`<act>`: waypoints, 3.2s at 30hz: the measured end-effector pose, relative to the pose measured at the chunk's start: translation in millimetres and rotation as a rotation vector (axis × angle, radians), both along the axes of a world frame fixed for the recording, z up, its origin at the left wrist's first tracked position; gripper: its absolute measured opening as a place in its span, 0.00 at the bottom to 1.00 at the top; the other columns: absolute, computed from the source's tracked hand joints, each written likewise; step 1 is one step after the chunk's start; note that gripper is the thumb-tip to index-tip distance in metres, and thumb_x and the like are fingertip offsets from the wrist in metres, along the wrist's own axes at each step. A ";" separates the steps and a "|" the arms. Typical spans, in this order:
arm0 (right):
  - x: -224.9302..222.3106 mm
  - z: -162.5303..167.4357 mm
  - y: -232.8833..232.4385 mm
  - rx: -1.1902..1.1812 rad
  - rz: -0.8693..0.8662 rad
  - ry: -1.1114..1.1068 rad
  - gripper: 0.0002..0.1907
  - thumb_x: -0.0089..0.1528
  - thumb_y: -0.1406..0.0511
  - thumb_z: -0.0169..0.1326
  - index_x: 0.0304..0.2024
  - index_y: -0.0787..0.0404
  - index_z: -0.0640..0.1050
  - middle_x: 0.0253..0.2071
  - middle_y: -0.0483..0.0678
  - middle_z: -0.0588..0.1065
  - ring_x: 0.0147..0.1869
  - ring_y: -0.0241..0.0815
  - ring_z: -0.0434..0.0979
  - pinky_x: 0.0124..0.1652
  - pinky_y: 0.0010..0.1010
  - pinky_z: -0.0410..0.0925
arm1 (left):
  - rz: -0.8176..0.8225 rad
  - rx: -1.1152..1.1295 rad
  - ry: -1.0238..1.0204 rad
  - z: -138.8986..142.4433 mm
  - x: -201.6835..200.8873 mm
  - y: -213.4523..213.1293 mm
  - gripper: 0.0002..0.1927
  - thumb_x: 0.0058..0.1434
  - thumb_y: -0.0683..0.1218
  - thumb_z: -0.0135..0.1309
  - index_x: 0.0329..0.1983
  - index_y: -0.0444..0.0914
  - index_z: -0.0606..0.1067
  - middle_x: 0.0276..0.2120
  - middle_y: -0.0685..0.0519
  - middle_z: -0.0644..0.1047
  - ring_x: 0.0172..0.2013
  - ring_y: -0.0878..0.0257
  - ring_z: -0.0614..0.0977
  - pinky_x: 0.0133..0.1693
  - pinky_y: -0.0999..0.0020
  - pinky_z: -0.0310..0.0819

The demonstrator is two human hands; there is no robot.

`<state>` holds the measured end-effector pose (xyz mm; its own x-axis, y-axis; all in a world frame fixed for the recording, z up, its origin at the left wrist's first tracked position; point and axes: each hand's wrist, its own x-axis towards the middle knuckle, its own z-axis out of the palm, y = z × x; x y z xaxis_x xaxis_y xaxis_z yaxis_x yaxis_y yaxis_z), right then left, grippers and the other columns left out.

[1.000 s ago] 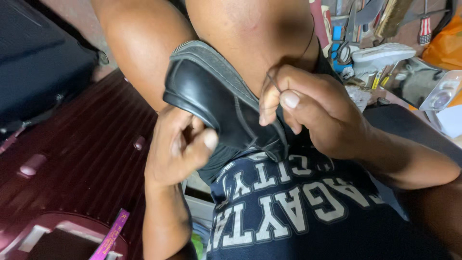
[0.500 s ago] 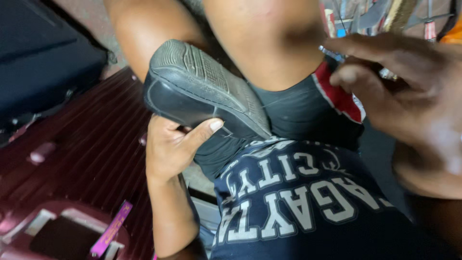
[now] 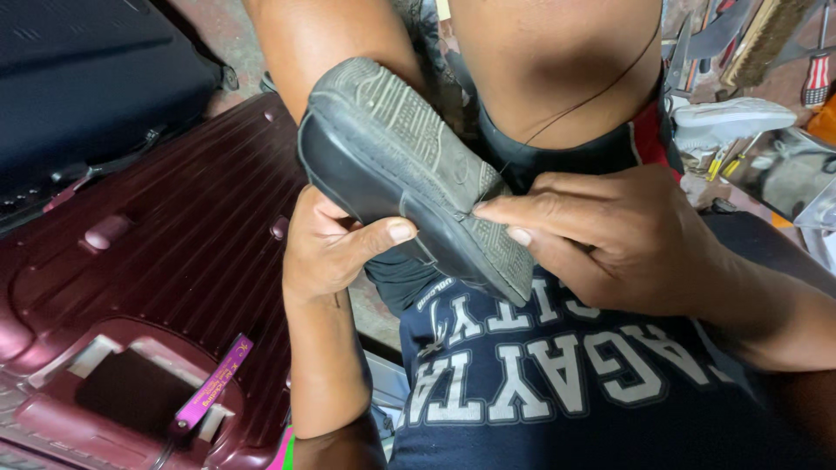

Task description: The person sits on the floor and sews a black shoe using a needle and thread. They repeatedly insert the needle through the shoe's sole and upper, pull the thread through, and tighten the stitches while holding the shoe steady with the other hand.

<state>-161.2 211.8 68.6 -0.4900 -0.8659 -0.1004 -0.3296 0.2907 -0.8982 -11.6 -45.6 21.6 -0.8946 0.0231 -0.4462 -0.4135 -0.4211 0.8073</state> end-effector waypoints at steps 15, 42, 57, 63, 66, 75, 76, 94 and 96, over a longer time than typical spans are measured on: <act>-1.3 13.5 -8.4 0.059 0.025 0.051 0.16 0.57 0.75 0.56 0.48 0.63 0.82 0.21 0.45 0.74 0.20 0.37 0.69 0.21 0.30 0.61 | -0.004 -0.013 0.024 -7.0 -2.1 3.0 0.14 0.60 0.37 0.66 0.49 0.31 0.79 0.48 0.49 0.83 0.49 0.63 0.83 0.54 0.66 0.78; -49.5 5.4 -8.3 0.267 0.304 0.195 0.18 0.54 0.66 0.60 0.47 0.56 0.84 0.34 0.42 0.81 0.27 0.44 0.80 0.24 0.35 0.69 | -0.085 -0.396 -0.196 38.7 -41.0 42.3 0.06 0.62 0.38 0.64 0.41 0.32 0.81 0.36 0.54 0.85 0.34 0.73 0.82 0.38 0.76 0.78; -45.7 0.0 -23.4 0.064 0.299 0.267 0.11 0.52 0.69 0.57 0.38 0.63 0.80 0.36 0.54 0.80 0.36 0.47 0.83 0.32 0.36 0.73 | -0.040 -0.356 -0.236 39.6 -37.2 41.6 0.06 0.61 0.38 0.65 0.39 0.32 0.80 0.34 0.54 0.84 0.33 0.74 0.81 0.37 0.76 0.77; -37.8 -2.1 -33.9 0.160 0.316 0.320 0.05 0.58 0.66 0.59 0.31 0.62 0.77 0.19 0.48 0.72 0.23 0.47 0.76 0.25 0.39 0.67 | -0.076 -0.460 -0.220 40.4 -39.3 42.9 0.06 0.61 0.40 0.65 0.38 0.33 0.80 0.31 0.57 0.84 0.30 0.75 0.79 0.33 0.78 0.75; -38.2 -4.1 -28.8 0.167 0.297 0.370 0.08 0.63 0.66 0.58 0.28 0.60 0.76 0.18 0.48 0.71 0.22 0.47 0.75 0.26 0.39 0.67 | -0.188 -0.667 -0.297 38.3 -35.0 41.2 0.08 0.60 0.41 0.69 0.34 0.32 0.81 0.19 0.55 0.78 0.21 0.73 0.70 0.24 0.76 0.63; -43.1 -8.1 -11.2 0.282 0.216 0.299 0.04 0.62 0.63 0.56 0.37 0.53 0.81 0.27 0.42 0.78 0.24 0.45 0.76 0.23 0.34 0.65 | 0.318 -1.125 -0.223 28.8 0.0 -3.2 0.05 0.75 0.38 0.58 0.42 0.34 0.74 0.42 0.51 0.77 0.35 0.67 0.74 0.35 0.74 0.67; -42.0 -7.3 -11.7 0.322 0.214 0.315 0.04 0.63 0.62 0.56 0.37 0.52 0.81 0.27 0.41 0.78 0.24 0.43 0.77 0.23 0.33 0.64 | 0.274 -1.252 -0.149 30.7 2.0 -4.8 0.03 0.74 0.37 0.57 0.45 0.34 0.74 0.47 0.49 0.75 0.40 0.65 0.73 0.40 0.72 0.68; -43.5 -3.0 -18.6 0.266 0.157 0.146 0.04 0.60 0.66 0.63 0.36 0.60 0.82 0.27 0.44 0.79 0.21 0.35 0.75 0.21 0.28 0.65 | 0.435 0.357 0.130 9.9 9.9 -7.3 0.06 0.62 0.43 0.61 0.35 0.36 0.77 0.45 0.40 0.82 0.26 0.74 0.72 0.28 0.81 0.66; -44.5 -0.1 -17.7 0.214 0.159 0.157 0.03 0.62 0.67 0.62 0.37 0.61 0.82 0.28 0.44 0.78 0.23 0.36 0.76 0.22 0.29 0.65 | 0.434 0.406 0.092 11.0 2.9 -6.1 0.07 0.67 0.43 0.58 0.39 0.33 0.77 0.37 0.46 0.81 0.24 0.74 0.72 0.30 0.81 0.66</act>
